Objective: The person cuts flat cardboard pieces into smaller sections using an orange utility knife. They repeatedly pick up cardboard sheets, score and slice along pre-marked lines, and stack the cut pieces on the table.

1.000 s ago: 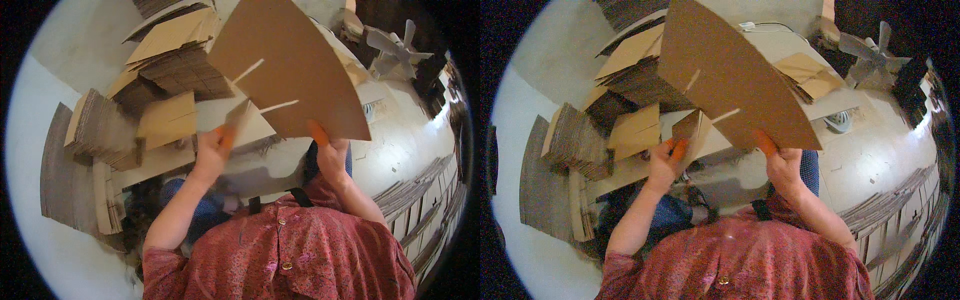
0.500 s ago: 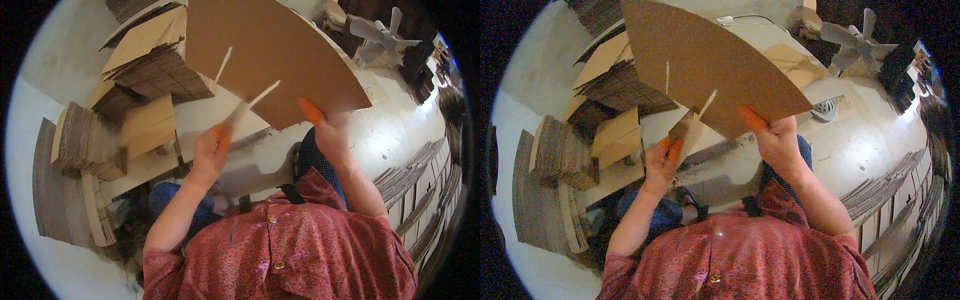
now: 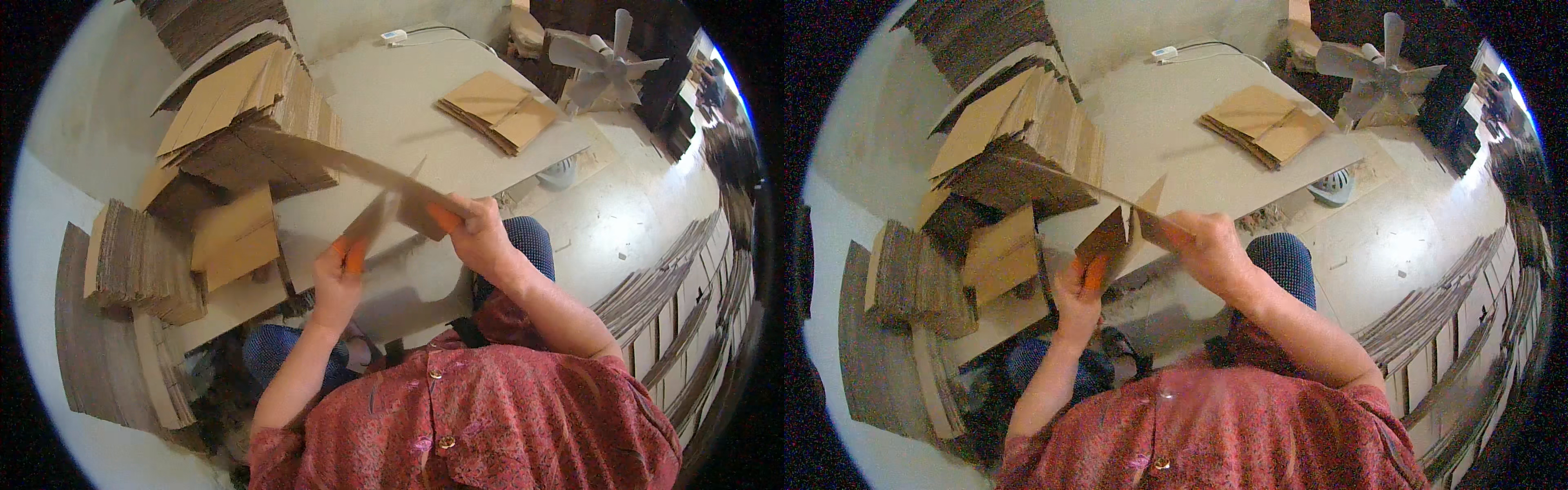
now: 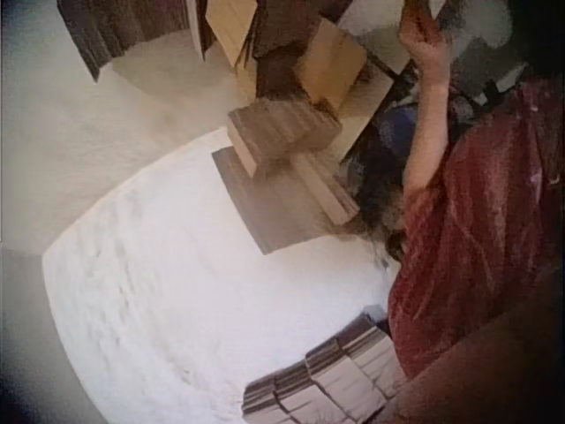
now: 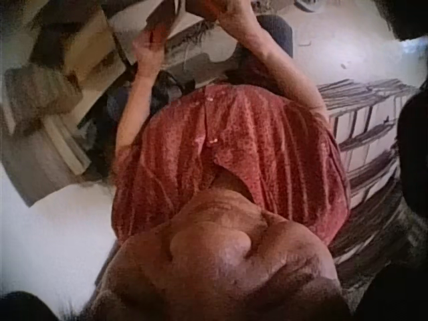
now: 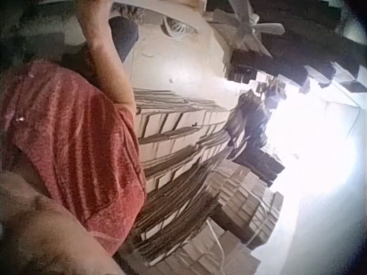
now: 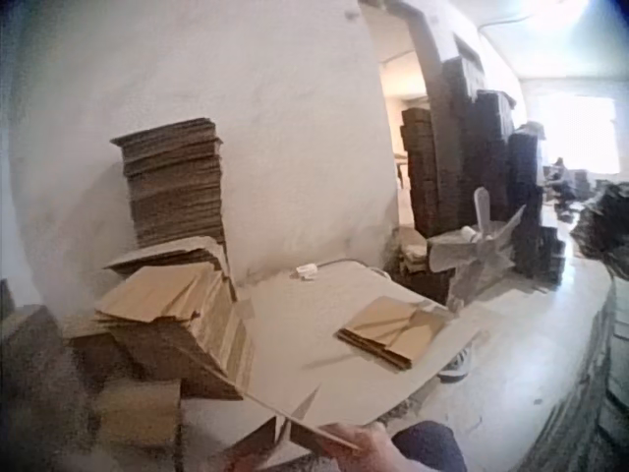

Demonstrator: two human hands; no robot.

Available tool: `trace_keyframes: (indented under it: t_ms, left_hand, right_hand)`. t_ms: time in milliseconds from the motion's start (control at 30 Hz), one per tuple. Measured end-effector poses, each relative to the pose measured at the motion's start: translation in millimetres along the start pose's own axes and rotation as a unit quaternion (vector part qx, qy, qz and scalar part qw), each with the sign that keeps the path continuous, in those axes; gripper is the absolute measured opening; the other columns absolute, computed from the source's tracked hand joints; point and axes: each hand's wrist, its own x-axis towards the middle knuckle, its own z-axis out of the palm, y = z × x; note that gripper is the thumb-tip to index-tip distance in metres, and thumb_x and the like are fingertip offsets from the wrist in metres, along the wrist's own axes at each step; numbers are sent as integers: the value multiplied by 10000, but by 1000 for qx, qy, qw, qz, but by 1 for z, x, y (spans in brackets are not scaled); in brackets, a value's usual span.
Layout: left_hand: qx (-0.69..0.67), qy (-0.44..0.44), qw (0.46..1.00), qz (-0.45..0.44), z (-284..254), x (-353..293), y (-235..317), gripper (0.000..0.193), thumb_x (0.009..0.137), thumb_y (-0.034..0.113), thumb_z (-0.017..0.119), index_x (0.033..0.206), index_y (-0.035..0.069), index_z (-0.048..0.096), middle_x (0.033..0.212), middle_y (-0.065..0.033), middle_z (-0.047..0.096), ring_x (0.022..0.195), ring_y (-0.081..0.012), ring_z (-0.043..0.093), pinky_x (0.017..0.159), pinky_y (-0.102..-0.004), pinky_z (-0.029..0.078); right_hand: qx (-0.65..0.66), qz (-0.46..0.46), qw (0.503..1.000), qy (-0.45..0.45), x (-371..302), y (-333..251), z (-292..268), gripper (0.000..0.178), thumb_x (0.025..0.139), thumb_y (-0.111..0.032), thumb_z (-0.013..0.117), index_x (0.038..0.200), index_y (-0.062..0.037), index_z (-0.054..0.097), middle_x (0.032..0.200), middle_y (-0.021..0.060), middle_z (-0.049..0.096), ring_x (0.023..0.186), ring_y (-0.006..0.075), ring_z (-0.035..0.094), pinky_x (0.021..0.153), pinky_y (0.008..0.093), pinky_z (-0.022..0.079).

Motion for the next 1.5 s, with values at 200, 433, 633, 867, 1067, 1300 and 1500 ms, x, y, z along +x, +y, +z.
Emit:
trace_keyframes:
  t_ms: [200, 433, 633, 867, 1067, 1300, 1500]
  left_hand:
    - [81, 10, 997, 1, 0, 3, 20, 181, 884, 132, 548, 977, -5, 621, 656, -3, 535, 593, -85, 436, 530, -251, 378]
    - [9, 30, 999, 44, 12, 1, -8, 177, 882, 106, 534, 987, -14, 612, 673, -25, 547, 620, -74, 441, 550, -249, 386]
    - [-41, 62, 996, 57, 19, 7, -2, 175, 866, 55, 518, 996, -20, 607, 777, -77, 639, 685, -97, 519, 621, -268, 436]
    - [-16, 74, 996, 41, 17, 2, -18, 172, 860, 70, 532, 979, -22, 614, 802, -131, 646, 688, -129, 545, 640, -289, 447]
    - [53, 60, 994, 70, 12, -3, -25, 163, 865, 81, 537, 973, -12, 617, 729, -91, 616, 625, -120, 506, 586, -289, 430]
    - [19, 66, 996, 59, 18, 1, -18, 158, 871, 76, 530, 970, -12, 617, 710, -73, 599, 620, -93, 482, 567, -262, 417]
    - [-30, 61, 997, 37, 20, 5, -8, 165, 878, 109, 546, 951, -23, 612, 691, -52, 597, 616, -73, 472, 534, -264, 408]
  right_hand:
    - [60, 52, 995, 60, 1, 23, 12, 156, 802, -126, 648, 747, 18, 625, 682, 73, 635, 616, 72, 496, 484, 303, 411]
    - [6, 14, 1000, -5, 7, -6, 7, 144, 810, -135, 614, 809, 8, 629, 608, 198, 562, 525, 208, 554, 484, 351, 434]
    - [-13, 31, 999, -12, 1, -21, 9, 68, 795, -69, 581, 816, -25, 627, 664, 235, 551, 600, 402, 557, 523, 387, 455]
    - [-16, 43, 999, -7, 4, -13, 11, 125, 800, -120, 603, 803, 5, 617, 638, 245, 532, 502, 324, 499, 502, 374, 443]
    - [-76, 93, 993, -19, 16, -15, 2, 214, 815, -180, 608, 808, 34, 619, 591, 251, 516, 443, 243, 430, 475, 369, 434]
    - [-52, 77, 995, -47, 11, -12, 12, 204, 820, -183, 600, 854, 15, 637, 659, 265, 546, 542, 384, 531, 508, 399, 449]
    - [-139, 156, 974, -85, -8, 18, 35, 181, 810, -115, 625, 943, 9, 635, 808, 176, 655, 680, 230, 617, 645, 337, 480]
